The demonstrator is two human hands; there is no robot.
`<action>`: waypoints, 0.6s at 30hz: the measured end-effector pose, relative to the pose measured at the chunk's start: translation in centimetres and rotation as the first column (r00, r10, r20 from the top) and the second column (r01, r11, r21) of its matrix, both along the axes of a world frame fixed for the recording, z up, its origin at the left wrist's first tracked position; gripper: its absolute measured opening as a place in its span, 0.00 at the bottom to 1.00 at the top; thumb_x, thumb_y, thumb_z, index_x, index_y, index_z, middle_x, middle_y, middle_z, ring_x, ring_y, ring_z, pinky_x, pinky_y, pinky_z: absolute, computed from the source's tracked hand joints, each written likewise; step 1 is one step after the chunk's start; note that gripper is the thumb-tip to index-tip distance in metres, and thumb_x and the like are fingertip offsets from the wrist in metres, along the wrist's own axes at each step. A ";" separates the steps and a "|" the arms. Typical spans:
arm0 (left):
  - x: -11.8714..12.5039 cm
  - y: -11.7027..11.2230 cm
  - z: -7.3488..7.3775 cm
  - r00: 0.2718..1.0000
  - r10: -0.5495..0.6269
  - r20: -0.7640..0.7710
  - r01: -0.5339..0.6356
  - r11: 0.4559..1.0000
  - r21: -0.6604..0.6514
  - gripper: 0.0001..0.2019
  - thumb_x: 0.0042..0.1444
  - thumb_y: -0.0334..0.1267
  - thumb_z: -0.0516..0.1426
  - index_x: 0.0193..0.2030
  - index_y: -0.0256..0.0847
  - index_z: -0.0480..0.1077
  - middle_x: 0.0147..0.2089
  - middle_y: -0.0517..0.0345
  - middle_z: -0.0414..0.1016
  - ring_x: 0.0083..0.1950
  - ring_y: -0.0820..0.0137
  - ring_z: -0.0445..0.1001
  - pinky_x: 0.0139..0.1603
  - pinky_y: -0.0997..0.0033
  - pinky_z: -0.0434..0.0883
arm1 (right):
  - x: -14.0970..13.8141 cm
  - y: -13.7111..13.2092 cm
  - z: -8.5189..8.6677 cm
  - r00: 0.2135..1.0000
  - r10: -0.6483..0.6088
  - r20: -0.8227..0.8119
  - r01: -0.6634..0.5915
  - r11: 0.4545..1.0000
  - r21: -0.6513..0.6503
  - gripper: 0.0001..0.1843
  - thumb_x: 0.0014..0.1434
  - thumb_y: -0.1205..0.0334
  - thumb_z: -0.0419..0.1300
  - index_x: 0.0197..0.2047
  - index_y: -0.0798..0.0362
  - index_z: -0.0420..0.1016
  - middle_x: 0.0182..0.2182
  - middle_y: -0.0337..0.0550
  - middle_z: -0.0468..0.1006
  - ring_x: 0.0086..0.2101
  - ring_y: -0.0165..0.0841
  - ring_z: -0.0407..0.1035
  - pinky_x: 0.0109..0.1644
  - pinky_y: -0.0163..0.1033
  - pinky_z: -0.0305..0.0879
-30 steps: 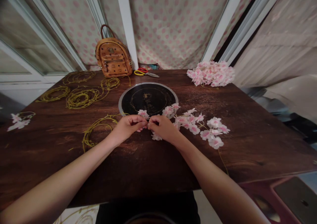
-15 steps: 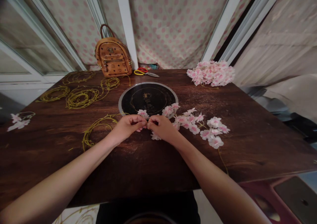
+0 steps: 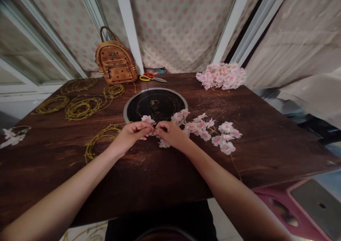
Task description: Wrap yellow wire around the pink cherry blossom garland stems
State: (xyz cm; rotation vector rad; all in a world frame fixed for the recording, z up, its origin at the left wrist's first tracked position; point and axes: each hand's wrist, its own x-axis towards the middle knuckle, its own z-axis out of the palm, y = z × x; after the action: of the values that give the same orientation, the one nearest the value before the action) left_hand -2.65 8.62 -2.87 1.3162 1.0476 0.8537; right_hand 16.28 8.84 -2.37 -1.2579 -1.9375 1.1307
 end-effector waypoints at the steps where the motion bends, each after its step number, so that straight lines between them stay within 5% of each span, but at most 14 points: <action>1: 0.0 0.0 0.0 1.000 0.014 -0.006 -0.014 1.000 0.005 0.09 0.53 0.40 0.62 0.38 0.37 0.76 0.36 0.56 0.78 0.33 0.75 0.72 0.31 0.78 0.69 | 0.0 0.0 0.0 1.000 0.002 -0.002 -0.002 1.000 0.000 0.08 0.58 0.64 0.53 0.30 0.55 0.70 0.24 0.36 0.68 0.26 0.26 0.60 0.32 0.34 0.56; 13: 0.0 0.1 -0.2 0.997 0.062 -0.048 -0.059 0.995 0.078 0.10 0.53 0.42 0.62 0.38 0.39 0.78 0.31 0.57 0.76 0.27 0.74 0.67 0.24 0.77 0.63 | 0.0 -0.3 0.4 0.999 -0.014 0.030 0.012 0.998 0.058 0.06 0.57 0.64 0.53 0.31 0.54 0.70 0.24 0.36 0.70 0.27 0.27 0.61 0.33 0.34 0.56; 18: 0.0 0.2 -0.2 0.996 0.067 -0.062 -0.062 0.995 0.078 0.11 0.52 0.43 0.63 0.37 0.38 0.78 0.36 0.55 0.79 0.31 0.73 0.70 0.26 0.77 0.64 | -0.3 -0.6 0.4 0.996 -0.059 0.064 0.053 0.994 0.093 0.07 0.57 0.64 0.53 0.29 0.54 0.69 0.21 0.36 0.69 0.26 0.27 0.61 0.33 0.34 0.55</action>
State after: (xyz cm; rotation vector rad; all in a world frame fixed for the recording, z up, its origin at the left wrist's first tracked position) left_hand -2.61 8.78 -3.09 1.3882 1.1234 0.9126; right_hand 15.95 8.25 -1.94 -1.3071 -1.9662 0.9722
